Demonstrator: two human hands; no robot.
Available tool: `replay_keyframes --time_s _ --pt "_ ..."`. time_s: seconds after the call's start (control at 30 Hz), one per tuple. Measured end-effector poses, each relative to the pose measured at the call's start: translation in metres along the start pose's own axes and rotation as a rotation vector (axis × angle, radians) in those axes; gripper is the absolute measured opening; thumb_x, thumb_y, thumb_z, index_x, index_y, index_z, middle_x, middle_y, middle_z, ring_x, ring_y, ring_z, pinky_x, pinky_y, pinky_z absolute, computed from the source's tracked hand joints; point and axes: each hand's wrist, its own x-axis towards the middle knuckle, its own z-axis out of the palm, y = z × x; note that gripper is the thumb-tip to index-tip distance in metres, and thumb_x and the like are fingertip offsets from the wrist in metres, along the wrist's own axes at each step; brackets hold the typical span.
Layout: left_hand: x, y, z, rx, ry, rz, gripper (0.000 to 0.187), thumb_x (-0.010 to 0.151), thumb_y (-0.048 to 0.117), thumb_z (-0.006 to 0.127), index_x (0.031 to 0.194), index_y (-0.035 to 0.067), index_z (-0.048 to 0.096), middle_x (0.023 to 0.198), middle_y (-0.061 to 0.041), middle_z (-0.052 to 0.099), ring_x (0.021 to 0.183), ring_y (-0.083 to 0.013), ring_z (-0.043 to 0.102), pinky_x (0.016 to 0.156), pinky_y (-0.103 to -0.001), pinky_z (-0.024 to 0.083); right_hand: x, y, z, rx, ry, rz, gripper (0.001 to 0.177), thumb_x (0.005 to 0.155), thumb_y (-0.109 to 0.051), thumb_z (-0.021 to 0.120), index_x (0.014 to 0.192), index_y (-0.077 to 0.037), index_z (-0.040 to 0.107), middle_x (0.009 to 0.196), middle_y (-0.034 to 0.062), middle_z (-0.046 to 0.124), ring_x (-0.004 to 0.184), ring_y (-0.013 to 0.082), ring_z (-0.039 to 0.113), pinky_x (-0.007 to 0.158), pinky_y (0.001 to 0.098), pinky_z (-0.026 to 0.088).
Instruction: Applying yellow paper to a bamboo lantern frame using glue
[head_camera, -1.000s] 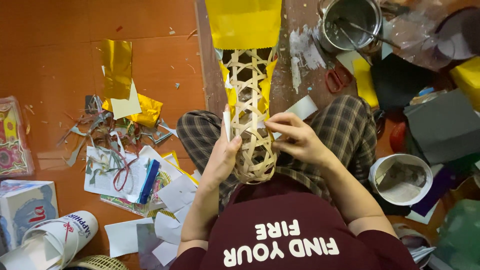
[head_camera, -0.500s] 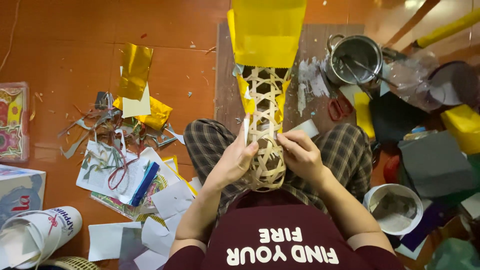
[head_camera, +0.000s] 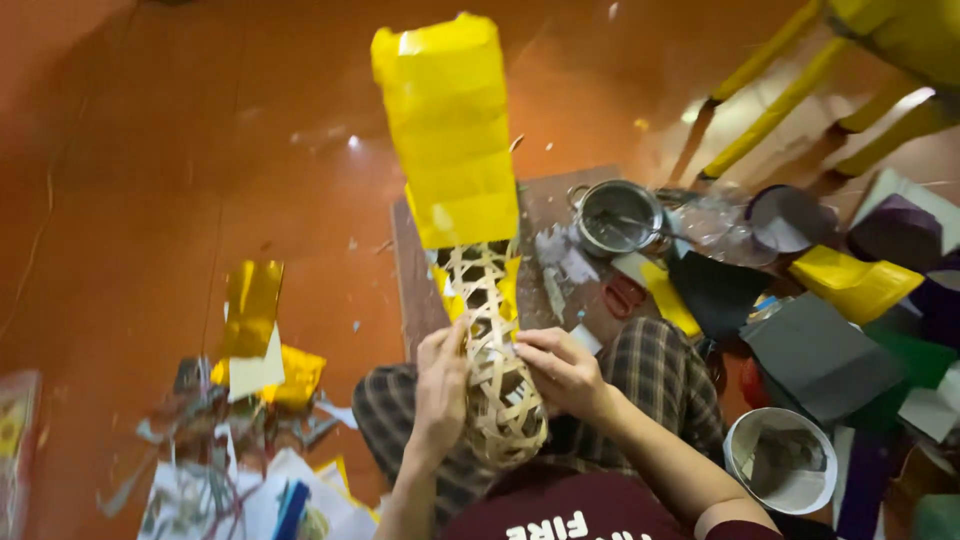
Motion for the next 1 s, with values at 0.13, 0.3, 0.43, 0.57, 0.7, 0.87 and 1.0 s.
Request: replay_keyframes --time_s 0.13,0.3,0.43,0.57,0.7,0.87,1.0 --pt "0.006 -0.008 -0.019 -0.348 0.055 -0.234 0.075 0.099 0.007 0.063 0.168 0.002 0.033 0.144 -0.013 0.072 0.138 -0.0237 0.062 0.121 -0.040 0.046 0.007 0.005 -0.003 0.035 0.010 -0.008 0.028 0.092 0.000 0.079 0.119 0.002 0.076 0.128 0.0191 0.075 0.100 0.0302 0.075 0.084 0.0363 0.064" --pt "0.021 -0.029 -0.035 -0.360 -0.053 -0.249 0.109 0.083 0.021 0.088 0.171 0.003 0.026 0.128 -0.011 0.078 0.129 -0.0245 0.069 0.121 -0.046 0.050 0.002 0.004 0.010 0.023 0.046 0.017 0.025 0.092 0.002 0.077 0.117 0.002 0.075 0.126 0.0176 0.074 0.099 0.0301 0.073 0.085 0.0375 0.063" --pt "0.032 -0.043 -0.034 -0.386 -0.127 -0.078 0.119 0.081 0.007 0.095 0.177 0.012 0.024 0.115 -0.010 0.082 0.112 -0.0189 0.067 0.110 -0.036 0.048 0.000 0.005 0.018 0.046 0.249 0.001 0.019 0.101 -0.001 0.070 0.114 0.000 0.083 0.115 0.0210 0.081 0.091 0.0423 0.078 0.078 0.0503 0.063" --pt "0.043 -0.036 -0.035 -0.298 -0.172 -0.052 0.122 0.078 0.011 0.096 0.177 0.014 0.024 0.109 -0.006 0.083 0.095 -0.0138 0.068 0.092 -0.028 0.052 0.007 -0.004 0.007 0.010 0.233 0.021 0.019 0.105 -0.001 0.066 0.117 0.001 0.081 0.119 0.0216 0.080 0.097 0.0427 0.078 0.081 0.0523 0.062" --pt "0.045 -0.029 -0.028 -0.303 -0.159 -0.056 0.119 0.079 0.008 0.094 0.177 0.018 0.028 0.104 0.000 0.081 0.088 -0.0094 0.064 0.086 -0.025 0.052 -0.004 0.002 0.012 0.035 0.228 0.024 0.017 0.104 -0.003 0.070 0.115 0.004 0.081 0.117 0.0237 0.080 0.098 0.0419 0.078 0.085 0.0506 0.062" --pt "0.047 0.002 -0.029 -0.001 -0.093 0.005 0.101 0.083 -0.006 0.083 0.171 0.021 0.041 0.108 -0.017 0.077 0.089 -0.0355 0.075 0.080 -0.045 0.066 0.003 -0.004 0.006 0.018 0.204 -0.016 0.016 0.102 0.006 0.070 0.116 0.008 0.078 0.116 0.0273 0.078 0.095 0.0462 0.076 0.084 0.0519 0.061" --pt "0.042 -0.002 -0.034 0.137 -0.041 0.071 0.091 0.085 0.000 0.085 0.166 0.018 0.047 0.110 -0.009 0.077 0.093 -0.0287 0.074 0.085 -0.040 0.067 0.000 0.003 0.007 0.024 0.213 -0.032 0.015 0.099 0.007 0.073 0.113 0.007 0.080 0.114 0.0272 0.079 0.094 0.0446 0.077 0.082 0.0511 0.062"
